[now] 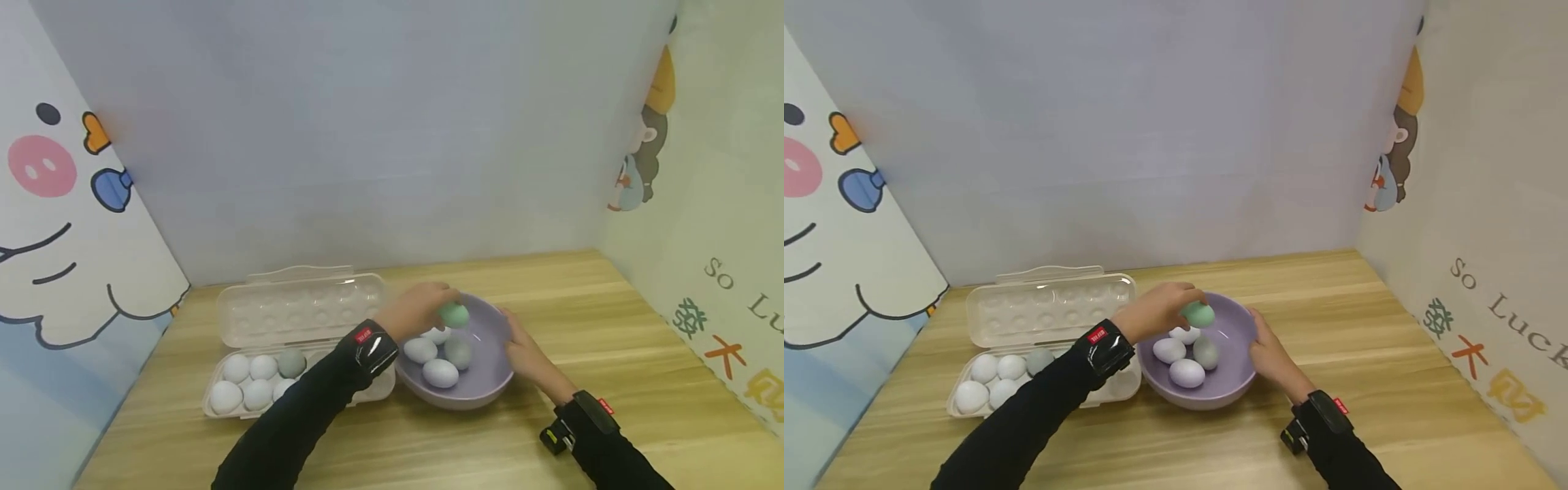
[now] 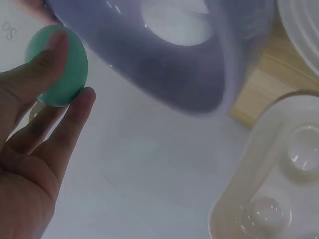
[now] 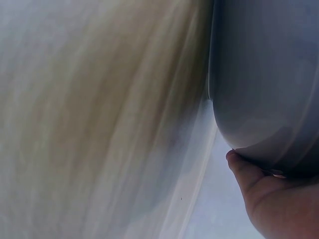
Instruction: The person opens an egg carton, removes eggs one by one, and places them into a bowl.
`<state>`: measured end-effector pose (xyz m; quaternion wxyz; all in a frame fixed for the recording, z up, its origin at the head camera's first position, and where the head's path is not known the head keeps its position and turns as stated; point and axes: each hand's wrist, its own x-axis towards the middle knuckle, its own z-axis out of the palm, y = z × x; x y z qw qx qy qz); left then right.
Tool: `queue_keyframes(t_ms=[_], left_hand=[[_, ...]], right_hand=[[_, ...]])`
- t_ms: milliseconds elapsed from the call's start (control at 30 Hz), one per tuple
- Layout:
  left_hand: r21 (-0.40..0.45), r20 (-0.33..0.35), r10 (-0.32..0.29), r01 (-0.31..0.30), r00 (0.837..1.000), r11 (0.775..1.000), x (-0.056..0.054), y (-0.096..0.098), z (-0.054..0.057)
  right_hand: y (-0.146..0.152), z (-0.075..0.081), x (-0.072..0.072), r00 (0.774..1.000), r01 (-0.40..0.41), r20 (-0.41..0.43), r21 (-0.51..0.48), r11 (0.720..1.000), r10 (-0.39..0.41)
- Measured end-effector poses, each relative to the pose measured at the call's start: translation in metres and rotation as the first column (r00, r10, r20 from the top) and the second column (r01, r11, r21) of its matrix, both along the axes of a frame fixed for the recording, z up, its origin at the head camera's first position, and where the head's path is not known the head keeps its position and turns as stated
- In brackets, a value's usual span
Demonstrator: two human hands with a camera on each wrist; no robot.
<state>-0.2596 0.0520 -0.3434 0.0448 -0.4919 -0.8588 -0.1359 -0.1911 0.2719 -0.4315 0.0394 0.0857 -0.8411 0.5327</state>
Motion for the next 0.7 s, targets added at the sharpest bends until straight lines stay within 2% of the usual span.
queue_keyframes(t_ms=[167, 333, 467, 700], left_hand=[[-0.055, 0.030, -0.028, 0.030, 0.999, 0.998, -0.010, 0.021, -0.006], [-0.138, 0.019, -0.050, 0.052, 0.999, 0.989, -0.017, 0.037, -0.013], [-0.178, -0.010, -0.063, 0.060, 0.998, 0.982, -0.017, 0.048, -0.016], [-0.200, -0.020, -0.065, 0.060, 0.998, 0.978, -0.016, 0.057, -0.023]], right_hand=[[0.001, 0.000, -0.001, 1.000, -0.015, 0.011, 0.001, 1.000, 0.014], [0.000, 0.001, 0.000, 1.000, -0.029, 0.010, -0.016, 0.999, 0.029], [0.000, 0.000, -0.001, 0.999, -0.040, 0.002, -0.067, 0.997, 0.041], [0.001, -0.003, -0.003, 1.000, -0.029, 0.002, -0.058, 0.998, 0.029]])
